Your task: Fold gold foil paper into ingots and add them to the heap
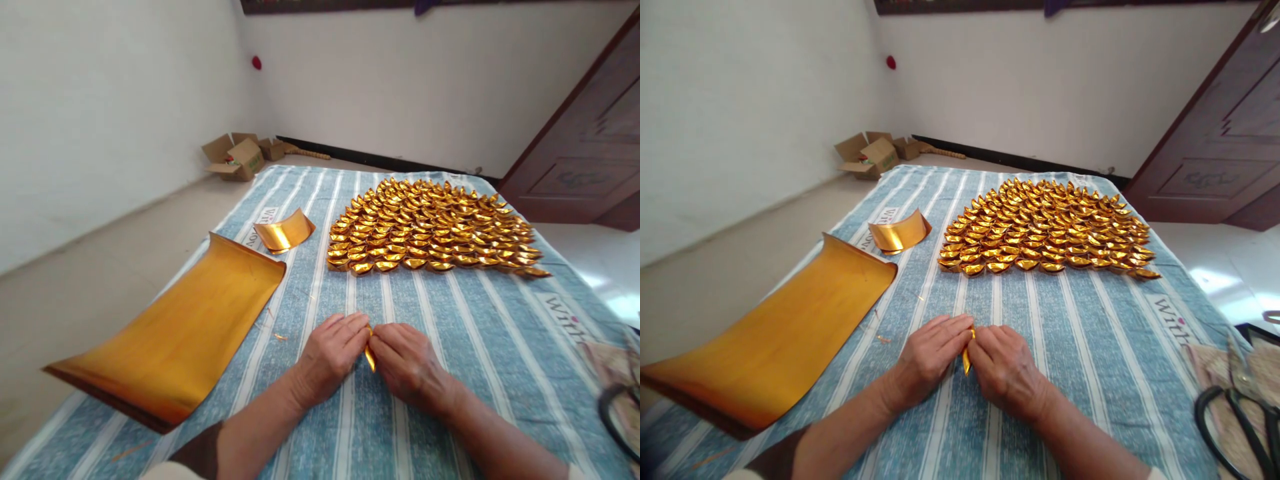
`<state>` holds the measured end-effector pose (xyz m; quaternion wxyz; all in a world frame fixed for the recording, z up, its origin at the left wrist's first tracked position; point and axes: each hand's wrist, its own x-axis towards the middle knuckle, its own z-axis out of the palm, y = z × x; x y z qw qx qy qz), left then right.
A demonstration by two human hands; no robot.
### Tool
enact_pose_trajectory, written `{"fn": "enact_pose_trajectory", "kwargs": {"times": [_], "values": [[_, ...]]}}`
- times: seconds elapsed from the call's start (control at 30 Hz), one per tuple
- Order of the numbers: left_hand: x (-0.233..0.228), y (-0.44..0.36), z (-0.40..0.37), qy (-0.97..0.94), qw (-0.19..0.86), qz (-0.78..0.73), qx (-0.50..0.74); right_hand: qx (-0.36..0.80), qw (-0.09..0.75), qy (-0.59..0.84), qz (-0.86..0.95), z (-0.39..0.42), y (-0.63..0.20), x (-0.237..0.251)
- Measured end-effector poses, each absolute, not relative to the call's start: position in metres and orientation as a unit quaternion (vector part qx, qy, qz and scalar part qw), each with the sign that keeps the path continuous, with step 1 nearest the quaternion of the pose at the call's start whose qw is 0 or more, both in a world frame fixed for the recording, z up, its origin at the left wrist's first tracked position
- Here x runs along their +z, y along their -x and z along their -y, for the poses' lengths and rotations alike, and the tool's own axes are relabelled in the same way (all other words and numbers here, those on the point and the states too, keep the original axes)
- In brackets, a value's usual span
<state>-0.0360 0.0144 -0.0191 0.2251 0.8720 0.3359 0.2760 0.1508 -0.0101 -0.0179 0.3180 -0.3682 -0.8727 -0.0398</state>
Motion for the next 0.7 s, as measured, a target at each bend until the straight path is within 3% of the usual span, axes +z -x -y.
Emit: {"fn": "enact_pose_trajectory", "kwargs": {"times": [0.33,0.7], "values": [[-0.022,0.031,-0.018,-0.904,-0.011,-0.266,0.336,-0.070,0.363,0.402,0.837,0.013,-0.146,-0.022],[-0.026,0.035,-0.014,-0.914,0.014,-0.274,0.300,-0.030,0.287,0.324,0.901,0.013,-0.156,-0.023]]}}
